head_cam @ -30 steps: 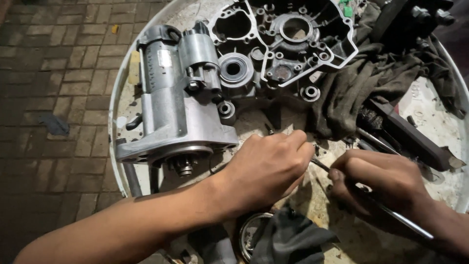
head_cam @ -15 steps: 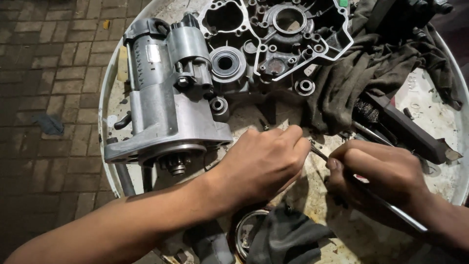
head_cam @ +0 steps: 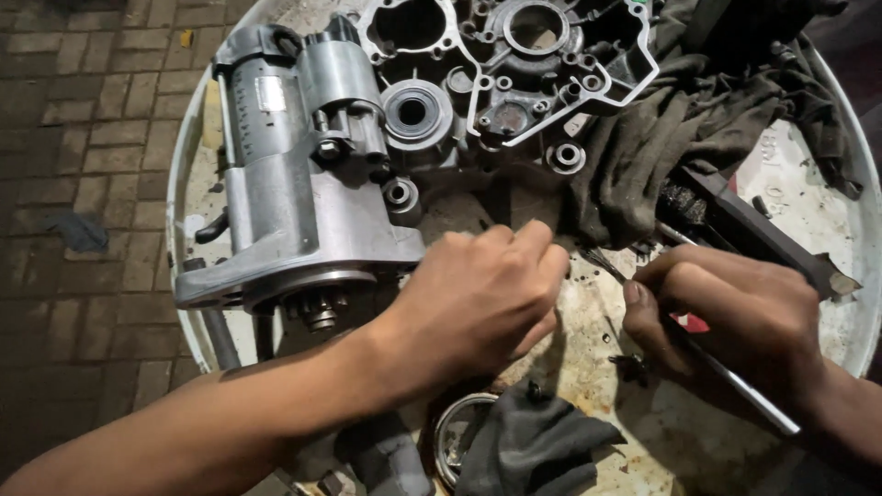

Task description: Using a small tool to manipulate and repair internal components of a mechanical assembly, likely a starter motor or engine casing.

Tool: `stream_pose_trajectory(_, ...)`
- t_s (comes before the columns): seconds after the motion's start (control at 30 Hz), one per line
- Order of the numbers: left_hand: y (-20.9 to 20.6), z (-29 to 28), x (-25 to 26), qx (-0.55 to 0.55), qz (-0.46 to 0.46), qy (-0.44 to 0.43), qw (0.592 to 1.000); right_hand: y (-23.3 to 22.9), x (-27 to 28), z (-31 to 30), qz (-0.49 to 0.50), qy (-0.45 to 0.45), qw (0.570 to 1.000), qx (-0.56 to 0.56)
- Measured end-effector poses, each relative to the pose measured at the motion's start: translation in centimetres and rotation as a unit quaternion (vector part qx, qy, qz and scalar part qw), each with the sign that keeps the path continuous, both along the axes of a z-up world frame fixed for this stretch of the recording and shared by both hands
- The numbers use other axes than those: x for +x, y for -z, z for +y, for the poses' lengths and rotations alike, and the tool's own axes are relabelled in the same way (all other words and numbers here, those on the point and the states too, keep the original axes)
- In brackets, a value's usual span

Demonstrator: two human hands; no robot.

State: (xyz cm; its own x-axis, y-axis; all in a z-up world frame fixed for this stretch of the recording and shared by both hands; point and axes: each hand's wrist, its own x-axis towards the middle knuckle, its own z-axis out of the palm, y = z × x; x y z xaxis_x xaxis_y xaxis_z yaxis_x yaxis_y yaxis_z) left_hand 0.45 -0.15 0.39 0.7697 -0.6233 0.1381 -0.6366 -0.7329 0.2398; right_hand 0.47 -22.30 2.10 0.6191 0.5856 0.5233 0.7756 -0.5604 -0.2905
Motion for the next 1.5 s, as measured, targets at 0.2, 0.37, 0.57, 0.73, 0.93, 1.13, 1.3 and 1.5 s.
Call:
stream_pose_trajectory(0.2,-1.0,0.2,-0.1,-0.015,-0.081,-0.043,0.996,-0.5,0.2,-0.3,0.001,0.003,1.000,0.021)
stream_pose_trajectory(0.37,0.2,0.0,0.3,-0.097,-0.112,0.046,0.988,-1.2,0.0,-0.6,0.015,0.039,0.999,-0.003)
stream_pose_trajectory(0.57,1.5,-1.8,-0.4,-0.140,-0.196,0.151,0.959,-1.2,0.1,-1.2,0.024,0.050,0.998,0.020)
stream_pose_trajectory(0.73,1.4,-3.5,-1.6,-0.114,-0.154,0.184,0.964,-1.4,0.2,-1.3,-0.031,0.007,0.999,0.030)
stream_pose_trajectory(0.93,1.6,-4.4,-1.5,-0.054,-0.081,0.211,0.973,-1.5,-0.2,-1.4,-0.022,0.019,0.999,0.035)
stream_pose_trajectory(1.13,1.1,-3.8,-1.5,-0.067,-0.037,0.173,0.982,-1.9,-0.1,-1.0,0.001,0.020,0.998,0.062)
stream_pose_trajectory(1.3,-0.3,-2.6,-1.0,-0.143,0.037,0.127,0.981,-1.8,0.1,-0.9,-0.014,0.026,0.996,0.080)
stream_pose_trajectory(1.5,-0.7,-1.7,-0.3,-0.098,0.071,0.114,0.986,-1.7,0.4,-1.2,-0.029,0.009,0.998,0.055)
